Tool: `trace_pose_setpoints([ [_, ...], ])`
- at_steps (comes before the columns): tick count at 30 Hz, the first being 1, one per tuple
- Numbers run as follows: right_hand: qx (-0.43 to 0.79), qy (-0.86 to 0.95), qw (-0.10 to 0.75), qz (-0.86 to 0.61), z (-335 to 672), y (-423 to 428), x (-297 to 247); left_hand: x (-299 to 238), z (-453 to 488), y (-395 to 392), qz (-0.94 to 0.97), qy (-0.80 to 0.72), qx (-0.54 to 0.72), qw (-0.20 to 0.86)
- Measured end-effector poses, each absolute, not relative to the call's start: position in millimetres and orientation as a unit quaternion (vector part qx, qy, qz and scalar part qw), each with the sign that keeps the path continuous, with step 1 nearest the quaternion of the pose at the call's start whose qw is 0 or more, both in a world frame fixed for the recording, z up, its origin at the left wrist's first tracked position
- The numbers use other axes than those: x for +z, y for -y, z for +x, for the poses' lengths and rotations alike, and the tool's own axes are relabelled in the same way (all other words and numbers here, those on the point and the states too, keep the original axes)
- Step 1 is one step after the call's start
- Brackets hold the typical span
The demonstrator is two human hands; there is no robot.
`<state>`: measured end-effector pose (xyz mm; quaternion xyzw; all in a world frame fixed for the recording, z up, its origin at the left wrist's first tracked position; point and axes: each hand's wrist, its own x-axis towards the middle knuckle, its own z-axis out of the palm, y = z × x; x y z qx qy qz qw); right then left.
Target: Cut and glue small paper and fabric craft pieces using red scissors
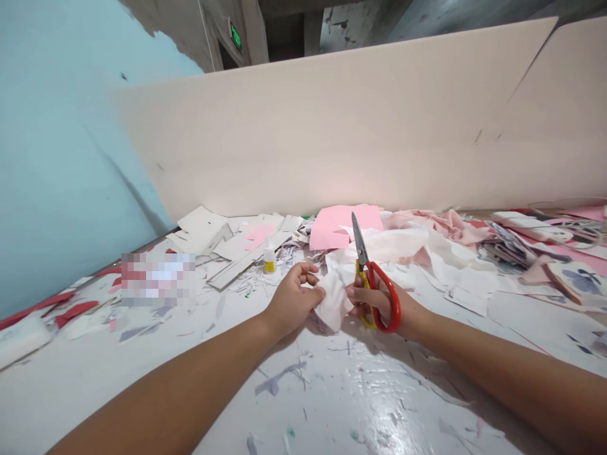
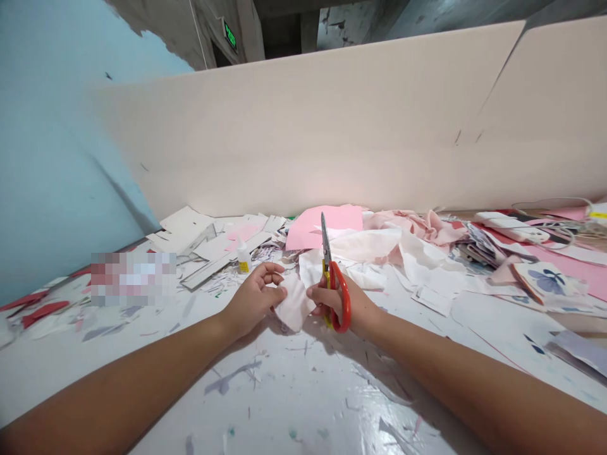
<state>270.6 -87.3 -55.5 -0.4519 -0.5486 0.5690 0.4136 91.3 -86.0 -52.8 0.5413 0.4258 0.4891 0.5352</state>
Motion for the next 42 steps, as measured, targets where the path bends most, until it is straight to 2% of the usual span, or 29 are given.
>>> trace_pose_setpoints([
  [3, 0.549, 0.59, 0.383, -0.451, 269, 89, -55, -53, 93, 88, 0.558, -0.423, 0.467, 0.541],
  [9, 0.509, 0.615, 0.357, -0.485, 267, 91, -55, -62, 90, 79, 0.546, -0.453, 0.51, 0.486],
  [14, 0.47, 0.617, 0.394, -0.492, 274, 85, -56, -66, 86, 75, 0.532, -0.434, 0.453, 0.569],
  [18, 0.511, 0.614, 0.4, -0.449, 282, 80, -48, -61, 87, 79, 0.526, -0.418, 0.428, 0.605],
  [22, 0.585, 0.572, 0.378, -0.433, 283, 80, -47, -47, 82, 74, 0.533, -0.47, 0.474, 0.52],
  [26, 0.583, 0.563, 0.397, -0.43, 280, 78, -60, -41, 64, 53, 0.522, -0.538, 0.511, 0.421],
  [30, 0.596, 0.544, 0.432, -0.403, 279, 72, -71, -50, 50, 35, 0.508, -0.57, 0.487, 0.424],
  [36, 0.601, 0.534, 0.441, -0.399, 278, 72, -72, -54, 52, 39, 0.518, -0.562, 0.478, 0.433],
  [42, 0.565, 0.536, 0.469, -0.417, 275, 82, -68, -61, 57, 39, 0.526, -0.551, 0.463, 0.452],
])
